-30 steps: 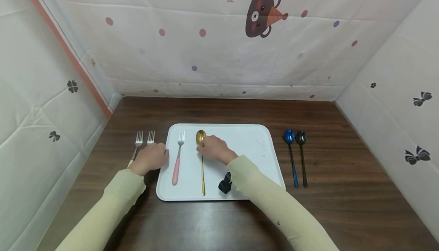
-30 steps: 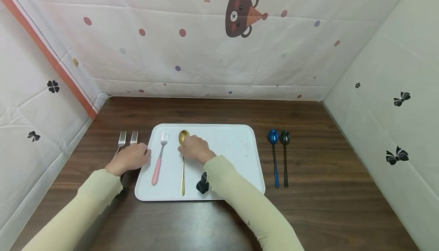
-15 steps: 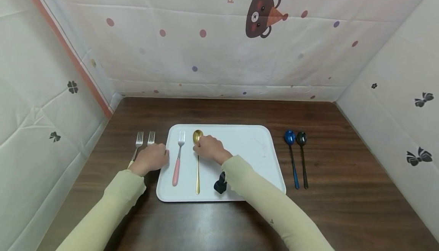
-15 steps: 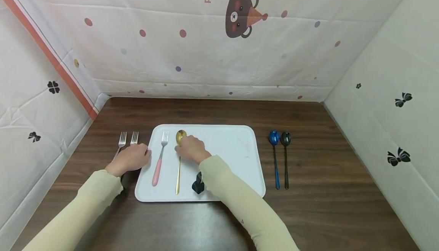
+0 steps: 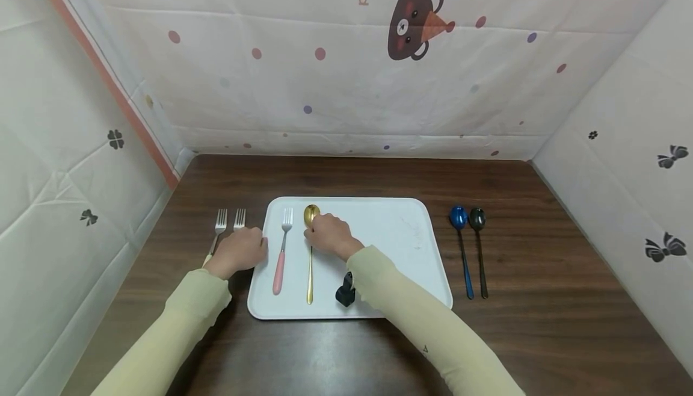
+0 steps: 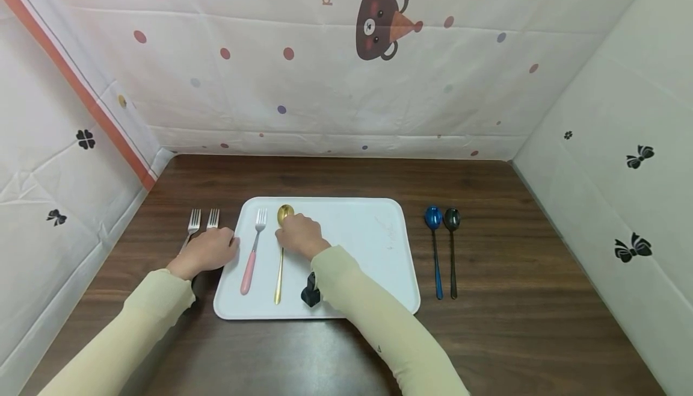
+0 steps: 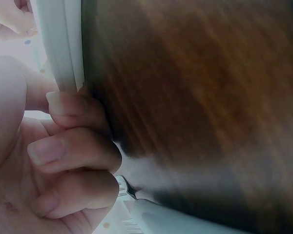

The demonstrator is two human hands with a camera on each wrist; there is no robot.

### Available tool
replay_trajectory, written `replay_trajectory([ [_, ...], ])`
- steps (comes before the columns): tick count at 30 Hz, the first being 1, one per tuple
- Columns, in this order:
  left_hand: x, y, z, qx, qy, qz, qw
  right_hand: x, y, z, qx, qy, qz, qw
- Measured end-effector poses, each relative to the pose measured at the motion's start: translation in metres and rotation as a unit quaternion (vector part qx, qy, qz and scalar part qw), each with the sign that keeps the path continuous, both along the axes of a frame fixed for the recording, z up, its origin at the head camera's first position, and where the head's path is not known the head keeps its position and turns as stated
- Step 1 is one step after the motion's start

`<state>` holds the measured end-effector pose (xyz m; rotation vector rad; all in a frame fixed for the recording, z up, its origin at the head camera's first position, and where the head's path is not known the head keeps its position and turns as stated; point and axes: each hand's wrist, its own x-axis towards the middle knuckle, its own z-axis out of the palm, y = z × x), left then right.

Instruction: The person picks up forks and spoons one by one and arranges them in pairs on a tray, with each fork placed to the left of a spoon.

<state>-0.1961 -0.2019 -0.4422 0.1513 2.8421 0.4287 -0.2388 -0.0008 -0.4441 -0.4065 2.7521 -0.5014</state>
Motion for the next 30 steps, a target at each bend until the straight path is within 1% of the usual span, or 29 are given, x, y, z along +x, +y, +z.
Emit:
replay_trajectory([
  [6, 0.0009, -0.0001, -0.0004, 0.001, 0.005, -0.003, 1.0000, -0.0012, -0.0030, -0.0002, 0.001, 0.003, 0.004, 1.0000],
  [13, 0.0001, 0.0008, 0.0002, 0.000, -0.004, 0.005, 1.0000, -0.0025, -0.0057, -0.0016, -0.003, 0.007, 0.005, 1.0000],
  [17, 0.0003, 0.0005, -0.0001, -0.002, -0.001, 0.003, 1.0000, -0.0020, -0.0068, -0.0006, -0.007, 0.011, 0.004, 0.9999],
  [30, 0.0005, 0.0002, -0.0016, -0.003, 0.002, 0.002, 1.0000, -0.0032, -0.0094, -0.0005, -0.006, 0.012, -0.012, 0.9998],
])
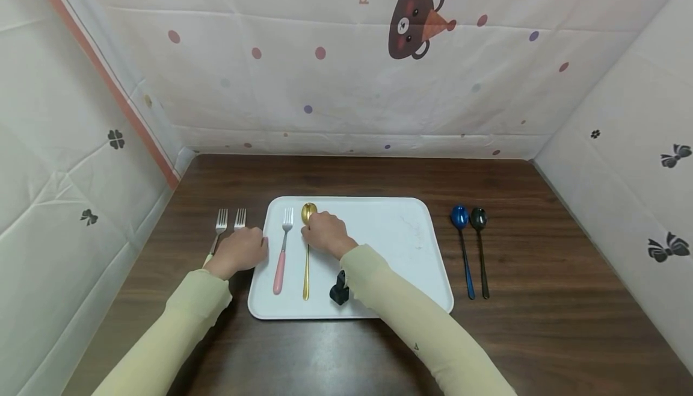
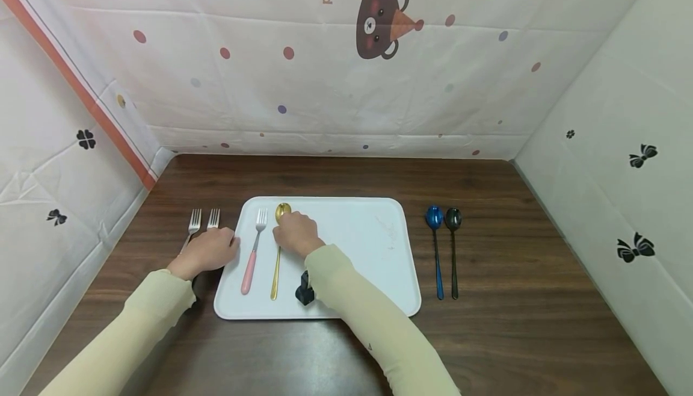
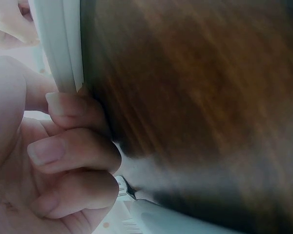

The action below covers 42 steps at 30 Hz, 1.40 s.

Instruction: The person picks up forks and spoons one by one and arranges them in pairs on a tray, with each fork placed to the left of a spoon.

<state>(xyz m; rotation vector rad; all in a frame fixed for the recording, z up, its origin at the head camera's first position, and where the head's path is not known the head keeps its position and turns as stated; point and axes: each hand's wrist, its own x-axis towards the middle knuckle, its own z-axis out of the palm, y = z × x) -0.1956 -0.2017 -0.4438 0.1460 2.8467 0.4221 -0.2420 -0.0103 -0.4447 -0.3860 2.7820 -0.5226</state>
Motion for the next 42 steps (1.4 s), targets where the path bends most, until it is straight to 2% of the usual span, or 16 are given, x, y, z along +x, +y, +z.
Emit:
replay_trajectory([
  [19, 0.000, 0.002, 0.000, 0.002, -0.004, 0.003, 1.0000, 0.004, 0.006, 0.001, -0.019, 0.002, -0.008, 0.9998],
  [31, 0.001, 0.002, 0.000, 0.000, -0.008, 0.004, 1.0000, 0.008, 0.016, 0.008, -0.032, 0.028, 0.007, 0.9991],
  [42, 0.000, 0.001, 0.003, -0.002, -0.013, 0.007, 0.9999, 0.006, 0.039, 0.005, -0.043, 0.059, -0.010, 0.9973],
])
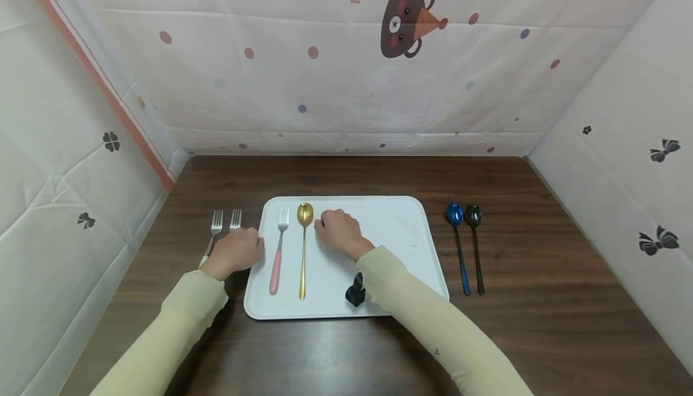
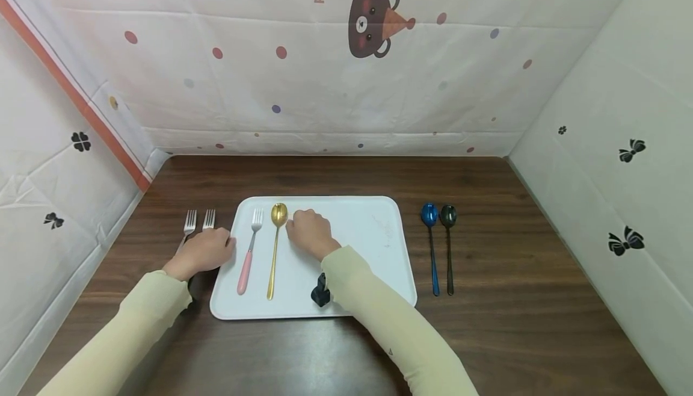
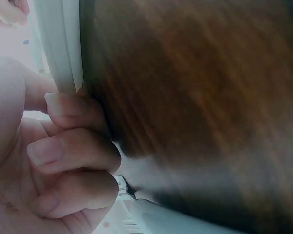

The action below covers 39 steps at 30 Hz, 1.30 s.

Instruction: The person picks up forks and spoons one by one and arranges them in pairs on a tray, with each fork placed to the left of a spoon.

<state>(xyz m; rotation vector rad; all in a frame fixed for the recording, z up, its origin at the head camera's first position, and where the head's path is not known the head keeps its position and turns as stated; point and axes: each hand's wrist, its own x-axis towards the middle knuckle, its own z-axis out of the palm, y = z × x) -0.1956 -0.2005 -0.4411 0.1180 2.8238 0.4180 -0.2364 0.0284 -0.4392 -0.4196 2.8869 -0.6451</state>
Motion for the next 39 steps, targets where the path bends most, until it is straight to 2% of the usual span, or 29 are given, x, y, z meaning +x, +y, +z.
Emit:
replay_trajectory([
  [24, 0.001, -0.003, 0.000, -0.002, -0.005, -0.005, 1.0000, -0.002, 0.046, 0.000, 0.011, -0.015, -0.044, 0.9989],
  [39, -0.001, -0.004, -0.001, 0.001, -0.004, -0.007, 1.0000, -0.009, 0.085, 0.004, 0.004, 0.000, -0.079, 0.9969],
])
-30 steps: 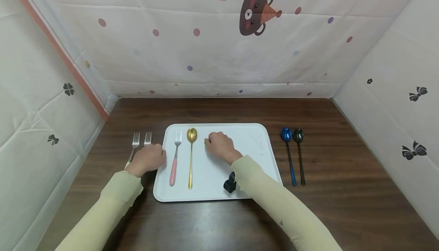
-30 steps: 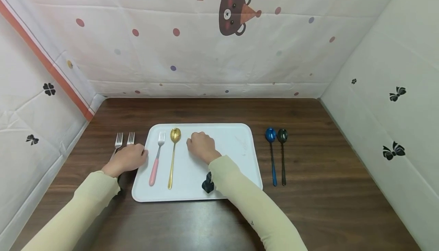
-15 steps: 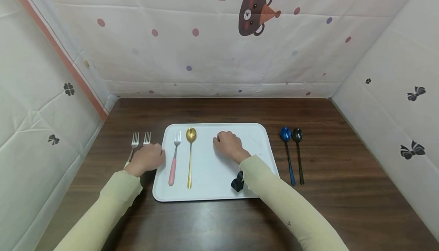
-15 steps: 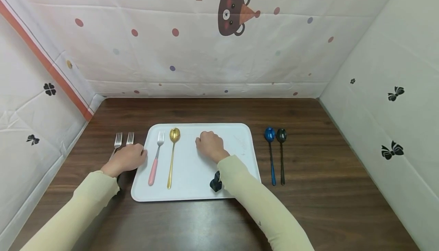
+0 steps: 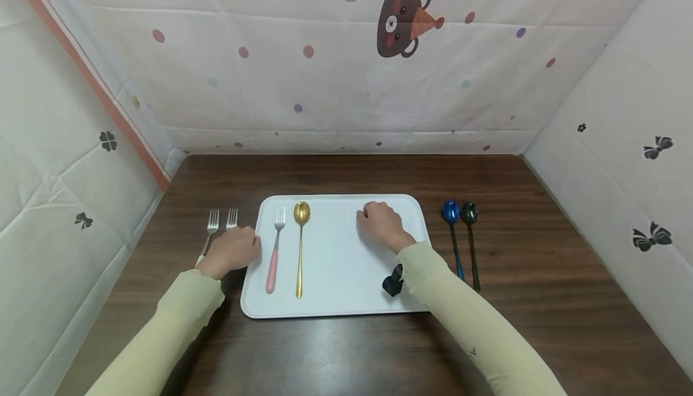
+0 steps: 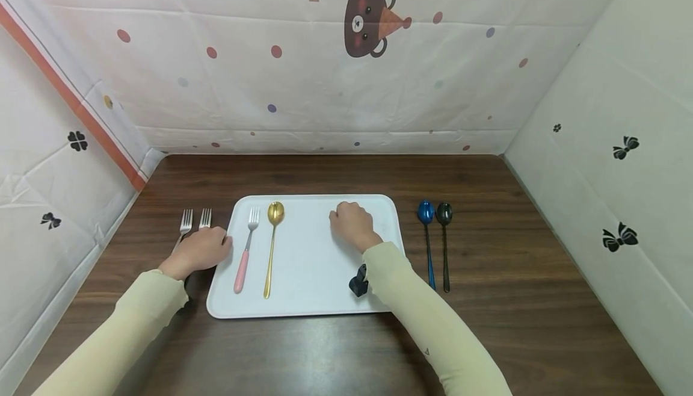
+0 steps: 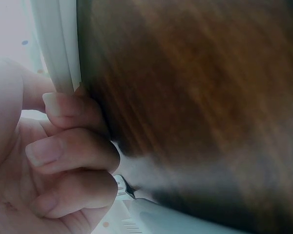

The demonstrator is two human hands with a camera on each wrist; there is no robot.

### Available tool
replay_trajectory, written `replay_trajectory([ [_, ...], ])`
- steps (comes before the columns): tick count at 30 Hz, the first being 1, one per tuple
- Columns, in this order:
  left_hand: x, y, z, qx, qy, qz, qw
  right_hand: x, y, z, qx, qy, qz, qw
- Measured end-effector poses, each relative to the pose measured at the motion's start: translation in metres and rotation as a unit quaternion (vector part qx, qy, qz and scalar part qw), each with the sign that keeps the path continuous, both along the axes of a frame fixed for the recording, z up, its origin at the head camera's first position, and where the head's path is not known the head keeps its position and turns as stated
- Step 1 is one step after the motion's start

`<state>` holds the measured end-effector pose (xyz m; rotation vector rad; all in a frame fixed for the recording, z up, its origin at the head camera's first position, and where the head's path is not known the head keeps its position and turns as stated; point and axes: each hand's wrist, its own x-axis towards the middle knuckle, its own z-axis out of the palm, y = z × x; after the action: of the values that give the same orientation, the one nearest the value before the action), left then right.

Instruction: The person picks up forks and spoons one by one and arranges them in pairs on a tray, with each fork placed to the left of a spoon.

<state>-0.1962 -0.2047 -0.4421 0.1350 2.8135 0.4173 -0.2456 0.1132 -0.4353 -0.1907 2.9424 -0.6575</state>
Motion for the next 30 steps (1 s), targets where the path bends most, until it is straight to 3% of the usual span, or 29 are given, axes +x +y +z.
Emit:
replay_trajectory([
  [30, 0.001, 0.005, -0.001, 0.005, 0.015, -0.003, 0.9999, -0.012, 0.072, 0.004, 0.023, -0.016, -0.047, 0.9985],
])
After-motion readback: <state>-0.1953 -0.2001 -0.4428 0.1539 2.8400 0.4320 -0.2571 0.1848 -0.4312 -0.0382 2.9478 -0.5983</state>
